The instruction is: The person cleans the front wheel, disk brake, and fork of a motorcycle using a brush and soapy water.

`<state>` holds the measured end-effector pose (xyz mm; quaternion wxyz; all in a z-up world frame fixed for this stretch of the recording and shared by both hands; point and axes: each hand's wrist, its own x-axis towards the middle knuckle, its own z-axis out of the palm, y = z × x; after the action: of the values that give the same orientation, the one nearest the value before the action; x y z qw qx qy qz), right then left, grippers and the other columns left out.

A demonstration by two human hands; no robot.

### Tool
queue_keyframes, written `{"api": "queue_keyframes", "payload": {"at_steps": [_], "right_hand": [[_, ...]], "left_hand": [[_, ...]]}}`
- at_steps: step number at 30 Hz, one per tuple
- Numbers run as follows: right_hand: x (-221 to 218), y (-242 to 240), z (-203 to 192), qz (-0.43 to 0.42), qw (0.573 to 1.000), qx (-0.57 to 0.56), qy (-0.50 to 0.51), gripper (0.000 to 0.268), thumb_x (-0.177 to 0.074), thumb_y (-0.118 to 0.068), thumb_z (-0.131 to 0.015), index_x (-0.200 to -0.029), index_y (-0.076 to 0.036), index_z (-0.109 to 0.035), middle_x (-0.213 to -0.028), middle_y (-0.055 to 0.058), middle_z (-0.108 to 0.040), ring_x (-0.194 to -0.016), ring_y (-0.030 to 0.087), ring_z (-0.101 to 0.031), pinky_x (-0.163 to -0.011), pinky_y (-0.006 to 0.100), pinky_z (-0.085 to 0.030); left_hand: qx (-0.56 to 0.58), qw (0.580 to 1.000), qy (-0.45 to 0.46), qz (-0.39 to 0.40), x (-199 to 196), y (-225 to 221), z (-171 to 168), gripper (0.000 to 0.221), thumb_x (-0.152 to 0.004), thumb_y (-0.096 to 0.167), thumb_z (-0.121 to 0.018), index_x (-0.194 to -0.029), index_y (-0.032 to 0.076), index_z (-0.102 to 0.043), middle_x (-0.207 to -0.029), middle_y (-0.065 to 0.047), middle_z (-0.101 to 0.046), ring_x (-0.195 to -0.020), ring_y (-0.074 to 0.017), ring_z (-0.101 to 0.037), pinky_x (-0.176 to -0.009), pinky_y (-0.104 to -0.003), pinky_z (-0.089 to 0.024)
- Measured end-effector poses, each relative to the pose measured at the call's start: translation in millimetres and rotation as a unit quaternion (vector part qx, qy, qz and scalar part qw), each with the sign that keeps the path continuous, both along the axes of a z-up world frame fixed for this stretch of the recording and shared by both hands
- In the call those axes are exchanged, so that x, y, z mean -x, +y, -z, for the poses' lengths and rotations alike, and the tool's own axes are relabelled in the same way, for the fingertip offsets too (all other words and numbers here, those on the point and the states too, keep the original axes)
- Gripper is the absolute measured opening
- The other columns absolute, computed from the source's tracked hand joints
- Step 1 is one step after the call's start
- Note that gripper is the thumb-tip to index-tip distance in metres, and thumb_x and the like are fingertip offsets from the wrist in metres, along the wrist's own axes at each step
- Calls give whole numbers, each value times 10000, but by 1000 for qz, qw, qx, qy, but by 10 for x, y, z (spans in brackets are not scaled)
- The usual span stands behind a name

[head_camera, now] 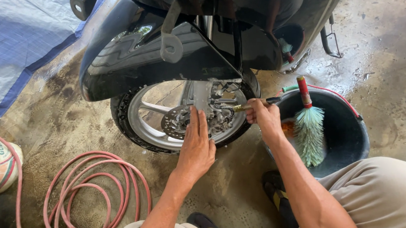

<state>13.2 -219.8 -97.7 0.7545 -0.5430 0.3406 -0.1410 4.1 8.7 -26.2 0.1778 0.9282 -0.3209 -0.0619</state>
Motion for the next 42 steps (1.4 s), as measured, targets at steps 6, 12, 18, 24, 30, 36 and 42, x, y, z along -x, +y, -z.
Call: {"api": "queue_keyframes", "payload": {"at_steps": [6,12,18,24,30,36,42], "right_hand": [[235,-105,-59,19,998,35,53,320,-794,-288,-715,-658,2,-713,-484,134,-570,-396,159,-567,-437,288,-527],[291,78,80,12,997,49,53,292,-792,-294,-728,-632,-50,-712,-487,117,-585,-426,165,-592,-455,297,-514],[405,54,-232,78,996,30,13,260,-822,-247,-718,-840,12,-725,-646,132,-647,-529,157,-631,-522,268,-570],[410,60,66,33,997,57,47,284,-807,-257,-758,-757,18,-714,-617,152,-656,-509,181,-639,-500,310,-574],[355,120,2,46,998,31,-18,256,-829,-221,-739,-906,23,-742,-681,169,-666,-542,199,-647,-533,314,-602],[381,6,178,58,998,-18,-19,288,-839,-221,-734,-953,43,-722,-679,166,-655,-515,188,-633,-490,300,-586],[477,26,-48,-25,979,164,117,335,-817,-369,-731,-734,-47,-766,-548,122,-647,-501,210,-644,-511,367,-538]], "left_hand": [[-7,1000,-9,2,-4,-17,4,819,-1030,90,-491,-1676,-66,-13,-1715,-394,51,-1573,-561,-209,-1242,-686,-353],[-21,999,-28,2,-78,0,217,887,-1002,145,-546,-1681,-69,-17,-1720,-394,48,-1585,-543,-215,-1238,-673,-358],[-27,999,-17,2,-47,-12,105,843,-1018,135,-508,-1679,-77,-29,-1719,-398,44,-1591,-545,-189,-1243,-668,-347],[-18,1000,-17,4,-59,-25,104,814,-1033,121,-492,-1672,-84,-32,-1714,-401,34,-1590,-547,-176,-1242,-676,-356],[-29,999,-17,5,-69,-29,129,823,-1047,138,-508,-1671,-81,-18,-1716,-393,45,-1599,-529,-164,-1259,-669,-342],[-32,999,-14,7,-56,-33,88,816,-1052,136,-498,-1666,-90,-11,-1712,-401,42,-1601,-532,-148,-1262,-668,-345],[-41,999,-23,5,-83,-37,185,843,-1035,150,-508,-1667,-85,-2,-1714,-398,54,-1608,-523,-140,-1260,-658,-348]]}}
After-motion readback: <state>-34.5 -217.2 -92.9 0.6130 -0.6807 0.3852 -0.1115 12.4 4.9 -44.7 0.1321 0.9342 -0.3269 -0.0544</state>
